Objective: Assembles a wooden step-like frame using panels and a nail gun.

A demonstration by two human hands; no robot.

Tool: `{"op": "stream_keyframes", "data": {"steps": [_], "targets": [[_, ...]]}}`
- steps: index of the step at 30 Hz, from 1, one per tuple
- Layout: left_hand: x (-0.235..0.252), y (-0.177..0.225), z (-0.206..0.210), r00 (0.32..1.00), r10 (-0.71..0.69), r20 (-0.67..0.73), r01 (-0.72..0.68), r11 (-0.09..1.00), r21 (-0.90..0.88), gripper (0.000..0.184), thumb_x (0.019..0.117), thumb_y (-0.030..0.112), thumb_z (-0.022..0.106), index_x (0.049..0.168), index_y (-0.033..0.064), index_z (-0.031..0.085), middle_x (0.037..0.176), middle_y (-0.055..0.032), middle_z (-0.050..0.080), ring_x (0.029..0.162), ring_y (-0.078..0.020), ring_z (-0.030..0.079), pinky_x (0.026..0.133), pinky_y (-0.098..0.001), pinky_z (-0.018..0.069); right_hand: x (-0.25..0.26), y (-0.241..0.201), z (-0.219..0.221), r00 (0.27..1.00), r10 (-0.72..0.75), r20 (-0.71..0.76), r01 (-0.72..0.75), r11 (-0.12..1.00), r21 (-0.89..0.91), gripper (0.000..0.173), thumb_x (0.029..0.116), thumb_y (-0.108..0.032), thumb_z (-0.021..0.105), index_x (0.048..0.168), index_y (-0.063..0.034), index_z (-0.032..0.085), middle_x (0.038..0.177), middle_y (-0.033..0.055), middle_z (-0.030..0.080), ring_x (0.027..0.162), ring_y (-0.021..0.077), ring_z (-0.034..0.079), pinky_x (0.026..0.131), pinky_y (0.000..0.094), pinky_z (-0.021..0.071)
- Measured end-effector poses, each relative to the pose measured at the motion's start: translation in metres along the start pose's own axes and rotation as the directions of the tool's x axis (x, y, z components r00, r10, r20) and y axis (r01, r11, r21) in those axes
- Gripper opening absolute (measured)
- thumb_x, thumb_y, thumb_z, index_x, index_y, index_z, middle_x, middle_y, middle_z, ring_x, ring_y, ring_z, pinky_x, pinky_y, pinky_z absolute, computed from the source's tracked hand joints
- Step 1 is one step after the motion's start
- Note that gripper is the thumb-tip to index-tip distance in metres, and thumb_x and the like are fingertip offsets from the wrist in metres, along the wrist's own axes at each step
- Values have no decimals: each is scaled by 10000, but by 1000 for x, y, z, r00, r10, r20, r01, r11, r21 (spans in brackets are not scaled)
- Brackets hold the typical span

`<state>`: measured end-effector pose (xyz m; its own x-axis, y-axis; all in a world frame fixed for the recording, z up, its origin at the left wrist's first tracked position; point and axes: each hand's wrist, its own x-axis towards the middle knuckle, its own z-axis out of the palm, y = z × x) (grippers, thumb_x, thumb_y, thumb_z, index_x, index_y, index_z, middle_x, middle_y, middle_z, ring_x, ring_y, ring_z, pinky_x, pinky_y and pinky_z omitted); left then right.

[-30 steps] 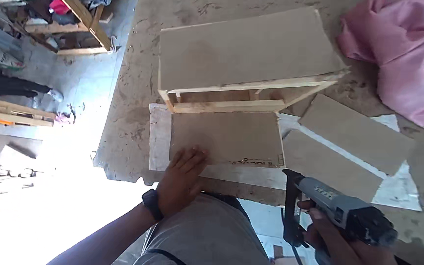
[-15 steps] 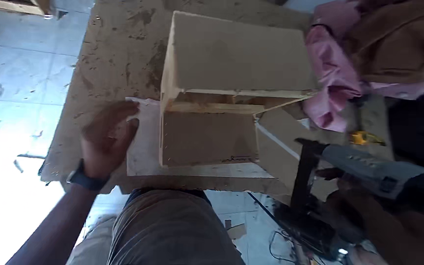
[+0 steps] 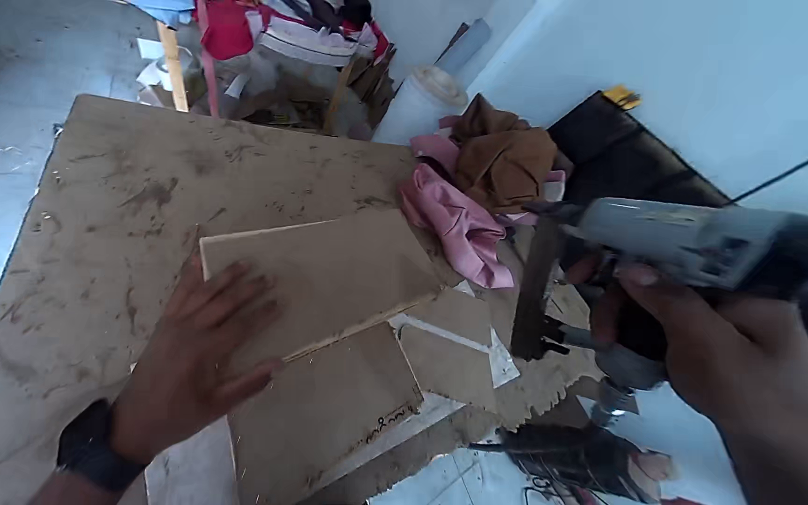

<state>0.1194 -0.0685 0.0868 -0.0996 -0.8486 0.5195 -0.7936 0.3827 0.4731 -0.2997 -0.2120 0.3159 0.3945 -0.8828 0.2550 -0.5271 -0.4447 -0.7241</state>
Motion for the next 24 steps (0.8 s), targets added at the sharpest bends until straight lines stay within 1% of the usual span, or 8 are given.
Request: {"op": "stream_keyframes", "data": {"steps": [2,5,7,9,13,18,22,24], "targets": [[-3,-3,1,1000,-9,-2,9,1000,-12,572,884,677,631,1376,386,658,1570,99,489,1540,-262,315,1252,-702,163,17,-4,7,979,142,148,-131,988,-82,293,1040,-388,519,1187,-192,680,874,105,725,474,258,605,417,394,554],[-3,-10,0,1000,6,1,-5,999,-45,580,868,681,644,1374,398,655,1561,93,499,1537,-280,321,1242,-725,166,36,7,27,887,327,327,-274,941,-200,278,1047,-422,533,1151,-219,690,885,78,741,483,264,622,430,399,569],[-5,-13,-1,1000,10,0,-10,997,-73,578,859,668,662,1362,383,668,1549,79,515,1530,-291,332,1237,-734,171,40,21,38,836,414,360,-351,908,-230,283,1042,-423,543,1117,-200,700,837,95,738,479,275,624,435,397,564],[-6,-11,-3,1000,-7,-1,7,997,-80,576,851,659,683,1347,367,682,1543,83,521,1529,-280,336,1241,-729,170,37,31,44,802,471,367,-406,881,-244,286,1042,-429,544,1118,-203,703,884,92,751,495,281,635,449,394,575],[-8,-6,-8,999,-52,-9,52,998,-41,584,841,663,695,1336,355,691,1532,85,533,1519,-255,360,1250,-719,170,28,44,45,797,489,355,-433,872,-229,313,1020,-461,546,1102,-209,712,914,121,756,503,299,646,450,405,574],[-4,2,-5,996,-82,-31,81,996,-20,583,816,638,729,1305,321,714,1506,64,561,1496,-268,399,1240,-714,212,26,48,47,807,485,337,-429,873,-231,306,1028,-432,519,1076,-205,719,836,122,738,490,290,632,446,397,565],[-5,6,-3,993,-107,-54,106,994,-20,583,828,604,746,1322,297,707,1510,55,559,1496,-276,400,1241,-678,267,31,45,49,813,478,331,-431,878,-210,283,1038,-391,524,1082,-183,710,791,131,721,485,282,627,448,386,565],[-5,8,-2,991,-118,-58,117,993,-29,578,833,593,749,1322,289,709,1505,53,564,1493,-276,405,1239,-660,292,32,42,47,815,489,312,-442,872,-211,284,1044,-378,528,1070,-166,714,744,136,703,468,277,612,437,381,551]]}}
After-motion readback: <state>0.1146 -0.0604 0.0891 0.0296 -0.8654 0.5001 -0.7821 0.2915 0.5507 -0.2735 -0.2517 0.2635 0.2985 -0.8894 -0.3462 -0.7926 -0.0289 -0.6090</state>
